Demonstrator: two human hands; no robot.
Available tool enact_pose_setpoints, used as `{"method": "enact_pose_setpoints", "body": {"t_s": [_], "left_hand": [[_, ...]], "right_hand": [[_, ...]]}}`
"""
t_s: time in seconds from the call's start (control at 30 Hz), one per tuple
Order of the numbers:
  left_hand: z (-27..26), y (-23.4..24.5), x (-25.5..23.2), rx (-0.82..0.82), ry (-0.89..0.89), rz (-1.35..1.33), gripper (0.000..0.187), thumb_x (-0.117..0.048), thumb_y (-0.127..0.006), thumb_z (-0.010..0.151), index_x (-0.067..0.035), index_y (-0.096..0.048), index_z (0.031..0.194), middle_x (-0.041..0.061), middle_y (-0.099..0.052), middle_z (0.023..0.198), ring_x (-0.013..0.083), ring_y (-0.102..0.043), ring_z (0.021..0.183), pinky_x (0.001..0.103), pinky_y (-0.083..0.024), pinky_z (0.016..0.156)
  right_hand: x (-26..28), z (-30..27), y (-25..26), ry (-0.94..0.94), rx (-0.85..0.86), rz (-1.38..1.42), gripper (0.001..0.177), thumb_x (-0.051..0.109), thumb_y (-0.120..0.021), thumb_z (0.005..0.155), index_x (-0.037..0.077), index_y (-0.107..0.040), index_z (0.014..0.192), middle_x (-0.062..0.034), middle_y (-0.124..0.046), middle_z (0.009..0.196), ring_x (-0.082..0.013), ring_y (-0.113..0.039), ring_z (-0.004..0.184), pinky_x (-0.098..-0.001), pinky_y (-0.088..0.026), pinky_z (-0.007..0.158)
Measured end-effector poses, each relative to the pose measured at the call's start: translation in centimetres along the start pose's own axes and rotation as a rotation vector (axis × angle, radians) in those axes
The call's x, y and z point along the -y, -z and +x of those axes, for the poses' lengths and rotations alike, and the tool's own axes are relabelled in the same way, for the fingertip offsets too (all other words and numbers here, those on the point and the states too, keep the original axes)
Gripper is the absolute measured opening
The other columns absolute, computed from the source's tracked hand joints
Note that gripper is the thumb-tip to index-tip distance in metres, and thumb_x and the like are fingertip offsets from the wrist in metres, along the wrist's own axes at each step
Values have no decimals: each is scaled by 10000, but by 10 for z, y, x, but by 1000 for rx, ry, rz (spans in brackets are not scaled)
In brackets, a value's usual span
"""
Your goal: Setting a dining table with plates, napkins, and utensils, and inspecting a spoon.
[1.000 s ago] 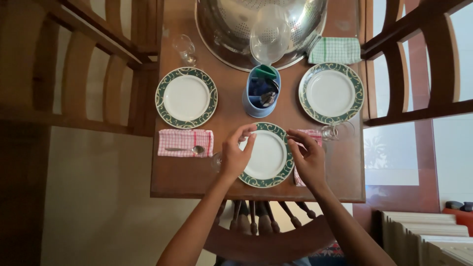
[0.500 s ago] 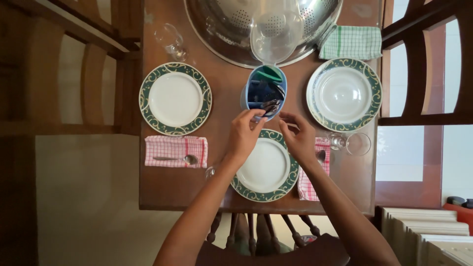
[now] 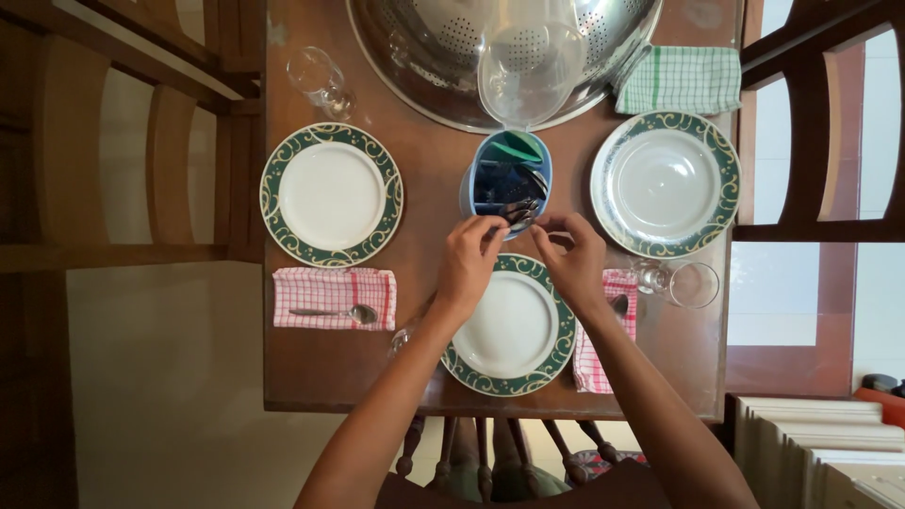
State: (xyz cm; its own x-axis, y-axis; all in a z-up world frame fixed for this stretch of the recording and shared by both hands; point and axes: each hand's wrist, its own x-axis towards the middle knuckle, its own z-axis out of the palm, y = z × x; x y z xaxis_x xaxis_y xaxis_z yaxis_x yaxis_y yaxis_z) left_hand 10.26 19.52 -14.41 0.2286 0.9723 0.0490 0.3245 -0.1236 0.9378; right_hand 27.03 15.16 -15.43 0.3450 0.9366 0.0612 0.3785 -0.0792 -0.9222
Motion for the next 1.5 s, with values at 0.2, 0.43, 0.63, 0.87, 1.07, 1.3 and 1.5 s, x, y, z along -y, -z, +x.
{"method": "enact_pose_setpoints", "body": {"t_s": [0.2, 0.43, 0.63, 0.87, 1.07, 1.3, 1.5], "left_hand": [[2, 3, 6, 15, -84, -58, 123, -42, -692, 956, -3, -696, 1073, 144, -723, 999, 288, -734, 855, 372, -565, 727], [4, 8, 9, 64, -61, -139, 110, -51, -692, 966, 9, -699, 1058, 135, -718, 952, 244, -734, 770, 339, -557, 676], [2, 17, -1, 75, -67, -152, 115, -57, -703, 960, 10, -697, 1054, 119, -718, 951, 193, -716, 756, 309, -552, 648], [-3, 36, -39, 48, -159, -133, 127, -68, -730, 956, -7, -704, 1063, 90, -714, 921, 148, -681, 720, 281, -529, 636], [-17, 61, -98, -4, -188, -185, 146, -72, -735, 949, -1, -716, 1076, 67, -738, 901, 95, -658, 698, 253, -516, 598], [-51, 80, -156, -37, -181, -294, 113, -88, -728, 960, 8, -719, 1019, 27, -733, 790, 51, -672, 696, 229, -530, 608], [-84, 91, -193, -69, -145, -173, 120, -105, -762, 936, 9, -746, 968, 38, -674, 677, 42, -539, 576, 248, -425, 510]], "right_hand": [[-2, -2, -4, 9, -19, 22, 153, 47, -755, 944, -38, -700, 1059, -107, -729, 1000, -159, -740, 918, -293, -625, 819], [10, -1, -3, 23, -4, -24, 145, 45, -750, 944, -41, -712, 1055, -108, -731, 994, -166, -738, 902, -298, -618, 806], [24, -3, 3, 47, 15, -34, 144, 57, -736, 960, -37, -712, 1067, -112, -739, 1015, -165, -745, 934, -309, -618, 825], [61, -8, 15, 47, 41, 114, 164, 74, -684, 1004, -30, -690, 1131, -104, -750, 1080, -152, -731, 1012, -308, -614, 887], [110, -25, 32, 163, 27, 109, 196, 80, -696, 992, -28, -715, 1154, -107, -767, 1080, -146, -747, 995, -291, -613, 888], [148, -63, 40, 326, -68, -75, 216, 100, -803, 909, -2, -752, 1093, -106, -788, 1008, -155, -768, 888, -282, -588, 777], [177, -96, 40, 343, -148, -90, 198, 82, -796, 882, 8, -782, 1065, -111, -803, 966, -167, -791, 846, -268, -603, 754]]}}
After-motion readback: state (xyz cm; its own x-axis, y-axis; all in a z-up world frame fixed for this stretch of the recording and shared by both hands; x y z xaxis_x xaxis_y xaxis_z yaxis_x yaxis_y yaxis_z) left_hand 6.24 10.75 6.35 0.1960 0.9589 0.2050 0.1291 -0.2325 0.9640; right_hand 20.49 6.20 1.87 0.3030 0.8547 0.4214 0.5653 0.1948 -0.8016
